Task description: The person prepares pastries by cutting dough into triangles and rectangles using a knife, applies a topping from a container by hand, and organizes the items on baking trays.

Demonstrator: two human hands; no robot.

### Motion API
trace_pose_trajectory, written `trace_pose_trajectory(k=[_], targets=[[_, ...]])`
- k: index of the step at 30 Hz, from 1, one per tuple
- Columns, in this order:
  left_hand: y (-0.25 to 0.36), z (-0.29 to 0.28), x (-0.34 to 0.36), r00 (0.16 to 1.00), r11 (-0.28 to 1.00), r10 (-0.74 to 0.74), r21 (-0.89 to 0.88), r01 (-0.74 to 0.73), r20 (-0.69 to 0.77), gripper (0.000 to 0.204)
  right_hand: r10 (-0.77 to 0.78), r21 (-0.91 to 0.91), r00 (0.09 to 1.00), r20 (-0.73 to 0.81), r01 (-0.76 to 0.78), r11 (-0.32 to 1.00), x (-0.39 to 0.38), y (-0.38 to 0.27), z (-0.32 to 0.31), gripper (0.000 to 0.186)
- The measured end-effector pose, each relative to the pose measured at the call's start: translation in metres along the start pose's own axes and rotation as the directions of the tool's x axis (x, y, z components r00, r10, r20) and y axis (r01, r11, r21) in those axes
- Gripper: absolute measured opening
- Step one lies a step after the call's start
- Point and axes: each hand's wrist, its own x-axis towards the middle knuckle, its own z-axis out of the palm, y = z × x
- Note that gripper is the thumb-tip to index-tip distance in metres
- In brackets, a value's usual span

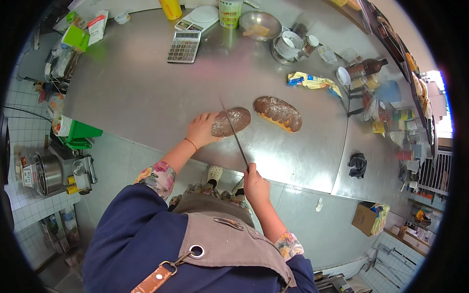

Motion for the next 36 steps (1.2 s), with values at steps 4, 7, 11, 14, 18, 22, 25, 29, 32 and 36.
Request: trace_pose_trajectory(k=[4, 7, 11, 14, 18, 22, 25, 29, 32, 36], targets=[[-0.009, -0.018, -0.025, 0.993, 0.992, 0.110, 0.071, -0.106, -0.050, 0.108, -0.001, -0.056, 1.000, 0.027, 0.003, 0.998, 0.000, -0.002, 0.020, 0.020], [-0.034, -0.064, -0.069, 0.980, 0.996, -0.026, 0.093, 0.008, 0.196, 0.109, 0.012, -0.104, 0.999, 0.045, -0.008, 0.995, -0.005, -0.002, 0.032, 0.019], [-0.084, -0.124, -0.111, 0.733, 0.813, 0.004, -0.428, 0.394, 0.681, 0.086, 0.005, -0.117, 1.000, 0.021, -0.002, 0.993, -0.008, 0.002, 0.050, 0.019], [-0.089, -0.133, -0.128, 0.779, 0.445, 0.005, -0.699, 0.560, 0.627, 0.065, 0.009, -0.130, 1.000, 0.019, -0.007, 0.992, -0.008, 0.007, 0.060, 0.020], [-0.081, -0.041, -0.114, 0.956, 0.780, -0.265, -0.610, 0.136, -0.125, 0.049, 0.008, -0.159, 0.999, 0.038, -0.002, 0.987, -0.011, 0.007, 0.069, 0.020], [-0.041, -0.001, -0.067, 0.947, 0.965, 0.124, -0.188, -0.185, -0.297, 0.060, 0.022, -0.136, 0.999, 0.035, -0.017, 0.991, -0.011, 0.001, 0.075, 0.021], [0.007, 0.003, -0.035, 0.972, 0.992, 0.128, 0.048, -0.121, -0.199, 0.085, 0.027, -0.108, 0.999, 0.026, -0.024, 0.994, -0.013, 0.001, 0.078, 0.022], [0.005, 0.022, 0.000, 0.993, 0.987, 0.056, 0.156, -0.039, -0.106, 0.101, 0.002, -0.085, 1.000, -0.011, -0.003, 0.996, -0.012, 0.002, 0.080, 0.023], [0.005, 0.021, 0.003, 0.998, 0.997, 0.041, 0.072, -0.037, -0.049, 0.100, 0.022, -0.087, 1.000, -0.011, -0.023, 0.996, -0.011, 0.001, 0.078, 0.023], [0.007, 0.019, 0.002, 0.995, 0.997, 0.049, 0.070, -0.043, -0.090, 0.097, 0.067, -0.018, 0.997, 0.034, -0.066, 0.998, -0.012, 0.002, 0.071, 0.021]])
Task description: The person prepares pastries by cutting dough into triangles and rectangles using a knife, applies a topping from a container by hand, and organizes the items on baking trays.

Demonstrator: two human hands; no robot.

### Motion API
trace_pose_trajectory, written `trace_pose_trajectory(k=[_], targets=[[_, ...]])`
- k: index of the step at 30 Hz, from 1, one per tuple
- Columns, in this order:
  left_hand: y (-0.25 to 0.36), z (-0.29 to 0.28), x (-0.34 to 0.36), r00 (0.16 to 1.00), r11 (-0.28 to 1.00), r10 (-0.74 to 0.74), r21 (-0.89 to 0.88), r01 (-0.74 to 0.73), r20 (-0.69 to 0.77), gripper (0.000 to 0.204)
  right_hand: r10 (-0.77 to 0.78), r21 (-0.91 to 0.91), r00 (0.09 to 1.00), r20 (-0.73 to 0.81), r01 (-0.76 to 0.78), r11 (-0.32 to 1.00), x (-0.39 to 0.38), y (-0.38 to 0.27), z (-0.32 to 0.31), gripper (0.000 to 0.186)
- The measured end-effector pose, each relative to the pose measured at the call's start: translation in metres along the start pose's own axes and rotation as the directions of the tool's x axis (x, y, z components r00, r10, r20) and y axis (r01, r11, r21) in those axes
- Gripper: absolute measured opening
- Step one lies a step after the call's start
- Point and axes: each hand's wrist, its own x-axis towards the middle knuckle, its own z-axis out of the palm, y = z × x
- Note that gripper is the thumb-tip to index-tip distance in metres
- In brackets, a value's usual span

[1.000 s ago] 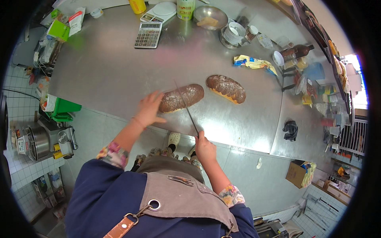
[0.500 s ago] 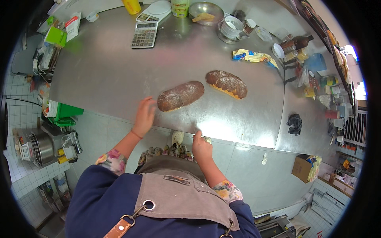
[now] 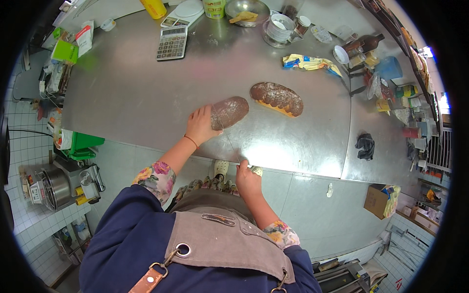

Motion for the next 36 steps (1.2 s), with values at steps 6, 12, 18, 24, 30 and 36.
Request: trace_pose_trajectory(k=[6, 12, 18, 24, 30, 36], targets=[[0.001, 0.000, -0.002, 1.000, 1.000, -0.007, -0.017, 0.007, -0.021, 0.091, -0.021, 0.020, 1.000, -0.009, 0.021, 1.000, -0.002, 0.002, -0.006, 0.021], [0.001, 0.000, 0.000, 1.000, 0.999, -0.028, -0.020, 0.028, -0.008, 0.091, -0.037, -0.012, 0.999, 0.007, 0.038, 0.999, 0.002, -0.001, -0.009, 0.021], [0.004, 0.004, 0.002, 1.000, 1.000, -0.030, 0.001, 0.030, 0.010, 0.091, -0.049, 0.038, 0.999, 0.001, 0.049, 0.998, 0.051, -0.006, 0.012, 0.023], [-0.006, 0.007, 0.005, 0.996, 0.996, -0.073, -0.050, 0.076, 0.044, 0.090, 0.078, 0.082, 0.989, 0.127, -0.088, 0.993, 0.006, 0.011, 0.018, 0.025], [0.003, 0.007, 0.005, 0.999, 0.999, -0.038, -0.014, 0.038, 0.001, 0.083, -0.007, 0.081, 0.999, 0.037, 0.004, 0.997, 0.092, -0.006, 0.046, 0.023], [-0.007, 0.012, 0.005, 0.997, 0.995, -0.075, -0.059, 0.077, 0.036, 0.083, 0.102, 0.122, 0.976, 0.191, -0.126, 0.985, 0.004, 0.028, 0.061, 0.025]])
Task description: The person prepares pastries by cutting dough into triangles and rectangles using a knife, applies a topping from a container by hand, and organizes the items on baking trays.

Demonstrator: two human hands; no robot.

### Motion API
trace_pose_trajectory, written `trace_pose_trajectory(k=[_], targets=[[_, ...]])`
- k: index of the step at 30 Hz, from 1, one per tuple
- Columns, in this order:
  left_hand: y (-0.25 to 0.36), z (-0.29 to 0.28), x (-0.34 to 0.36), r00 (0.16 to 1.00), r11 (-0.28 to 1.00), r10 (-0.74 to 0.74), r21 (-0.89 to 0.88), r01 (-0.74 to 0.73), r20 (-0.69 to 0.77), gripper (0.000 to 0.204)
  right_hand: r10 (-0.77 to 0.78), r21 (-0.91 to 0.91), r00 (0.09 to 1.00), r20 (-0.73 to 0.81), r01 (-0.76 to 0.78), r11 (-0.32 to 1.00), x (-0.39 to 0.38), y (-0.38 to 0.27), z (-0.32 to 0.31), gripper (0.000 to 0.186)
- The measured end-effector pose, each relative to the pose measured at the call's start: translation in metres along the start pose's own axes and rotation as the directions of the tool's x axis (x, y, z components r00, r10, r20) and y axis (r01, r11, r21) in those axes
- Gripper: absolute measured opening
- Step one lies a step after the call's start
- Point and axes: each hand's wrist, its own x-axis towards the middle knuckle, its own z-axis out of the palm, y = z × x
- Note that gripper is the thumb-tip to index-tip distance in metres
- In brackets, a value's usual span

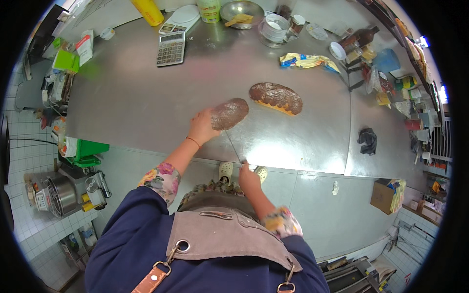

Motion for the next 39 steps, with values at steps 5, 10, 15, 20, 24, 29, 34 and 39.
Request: trace_pose_trajectory(k=[5, 10, 15, 20, 24, 29, 34, 39], targets=[[-0.010, -0.016, 0.007, 0.999, 0.999, 0.017, -0.045, -0.015, 0.039, 0.088, 0.190, -0.095, 0.977, 0.092, -0.181, 0.979, -0.165, 0.103, -0.003, 0.028], [0.057, -0.053, 0.029, 0.982, 0.982, 0.184, 0.037, -0.186, 0.041, 0.108, 0.116, -0.056, 0.919, -0.377, -0.148, 0.987, -0.183, 0.105, -0.078, 0.019], [0.137, -0.016, 0.112, 0.803, 0.804, 0.590, 0.027, -0.594, 0.081, 0.117, 0.139, -0.014, 0.796, -0.589, -0.182, 0.983, -0.153, 0.075, -0.162, 0.017], [0.182, 0.031, 0.164, 0.782, 0.808, 0.518, 0.102, -0.581, 0.348, 0.111, 0.226, 0.058, 0.802, -0.552, -0.233, 0.971, -0.150, 0.079, -0.220, 0.019], [0.212, 0.039, 0.140, 0.860, 0.890, 0.390, 0.103, -0.444, 0.330, 0.101, 0.259, 0.056, 0.838, -0.480, -0.265, 0.963, -0.129, 0.116, -0.212, 0.021], [0.226, 0.056, 0.096, 0.923, 0.952, 0.272, 0.067, -0.300, 0.274, 0.097, 0.098, -0.031, 0.923, -0.373, -0.118, 0.993, -0.074, 0.134, -0.206, 0.023], [0.215, 0.032, 0.070, 0.952, 0.938, 0.260, 0.191, -0.289, 0.163, 0.102, 0.045, -0.006, 0.958, -0.284, -0.048, 0.999, -0.033, 0.135, -0.192, 0.025], [0.198, -0.060, 0.034, 0.697, 0.996, 0.085, -0.075, -0.045, 0.712, 0.079, 0.057, 0.021, 0.966, -0.251, -0.053, 0.998, -0.024, 0.138, -0.173, 0.025]])
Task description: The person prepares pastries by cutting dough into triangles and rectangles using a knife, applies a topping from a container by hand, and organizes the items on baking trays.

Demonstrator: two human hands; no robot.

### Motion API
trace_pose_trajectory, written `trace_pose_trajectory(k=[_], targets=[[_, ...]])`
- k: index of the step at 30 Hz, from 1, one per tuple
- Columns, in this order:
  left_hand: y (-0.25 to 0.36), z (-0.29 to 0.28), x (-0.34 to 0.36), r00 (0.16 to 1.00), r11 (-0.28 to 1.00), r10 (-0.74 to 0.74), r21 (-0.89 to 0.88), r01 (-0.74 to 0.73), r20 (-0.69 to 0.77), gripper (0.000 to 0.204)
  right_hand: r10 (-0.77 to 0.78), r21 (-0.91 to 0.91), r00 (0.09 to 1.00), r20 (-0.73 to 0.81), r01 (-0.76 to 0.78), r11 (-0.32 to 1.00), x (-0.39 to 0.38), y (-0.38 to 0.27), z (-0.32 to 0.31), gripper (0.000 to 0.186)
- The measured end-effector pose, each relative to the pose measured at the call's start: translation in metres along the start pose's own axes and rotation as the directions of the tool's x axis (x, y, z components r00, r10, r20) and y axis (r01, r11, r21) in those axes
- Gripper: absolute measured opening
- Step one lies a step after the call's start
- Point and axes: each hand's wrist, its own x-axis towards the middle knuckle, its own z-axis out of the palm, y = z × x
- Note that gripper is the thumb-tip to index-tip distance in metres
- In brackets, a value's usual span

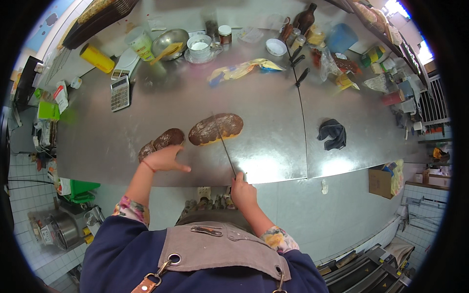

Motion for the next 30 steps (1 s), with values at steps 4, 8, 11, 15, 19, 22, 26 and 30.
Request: trace_pose_trajectory(k=[4, 8, 11, 15, 19, 22, 26, 30], targets=[[-0.034, 0.007, -0.026, 0.971, 0.752, 0.098, -0.655, 0.072, 0.220, 0.053, -0.006, 0.007, 1.000, 0.000, 0.006, 1.000, 0.000, -0.005, 0.000, 0.023], [-0.059, 0.055, 0.005, 0.889, 0.721, -0.094, -0.647, -0.249, -0.448, 0.035, -0.027, -0.004, 0.999, -0.018, 0.027, 1.000, 0.000, -0.015, -0.006, 0.022], [-0.032, 0.070, 0.020, 0.677, 0.711, -0.204, -0.582, -0.394, -0.707, 0.020, -0.013, -0.016, 0.999, -0.041, 0.012, 1.000, 0.000, -0.016, -0.001, 0.021], [-0.025, 0.070, 0.021, 0.725, 0.965, 0.107, -0.104, -0.240, -0.681, 0.025, -0.005, -0.025, 0.999, -0.038, 0.004, 1.000, -0.001, -0.018, 0.002, 0.021], [-0.015, 0.052, -0.001, 0.987, 0.928, 0.135, 0.359, -0.096, -0.086, 0.034, 0.012, -0.029, 1.000, -0.014, -0.012, 1.000, 0.000, -0.024, -0.002, 0.022], [-0.006, 0.031, 0.007, 0.934, 0.965, 0.211, -0.212, -0.152, 0.289, 0.047, 0.025, -0.040, 1.000, 0.000, -0.025, 0.999, -0.001, -0.027, -0.005, 0.023], [-0.003, 0.042, 0.069, 0.877, 0.942, 0.315, 0.006, -0.336, -0.363, 0.082, 0.016, -0.025, 1.000, 0.012, -0.015, 1.000, 0.000, -0.028, -0.007, 0.023], [0.020, 0.056, 0.128, 0.747, 0.933, 0.290, 0.350, -0.082, -0.599, 0.107, 0.027, -0.023, 0.999, 0.024, -0.026, 0.999, 0.000, -0.029, -0.005, 0.022]])
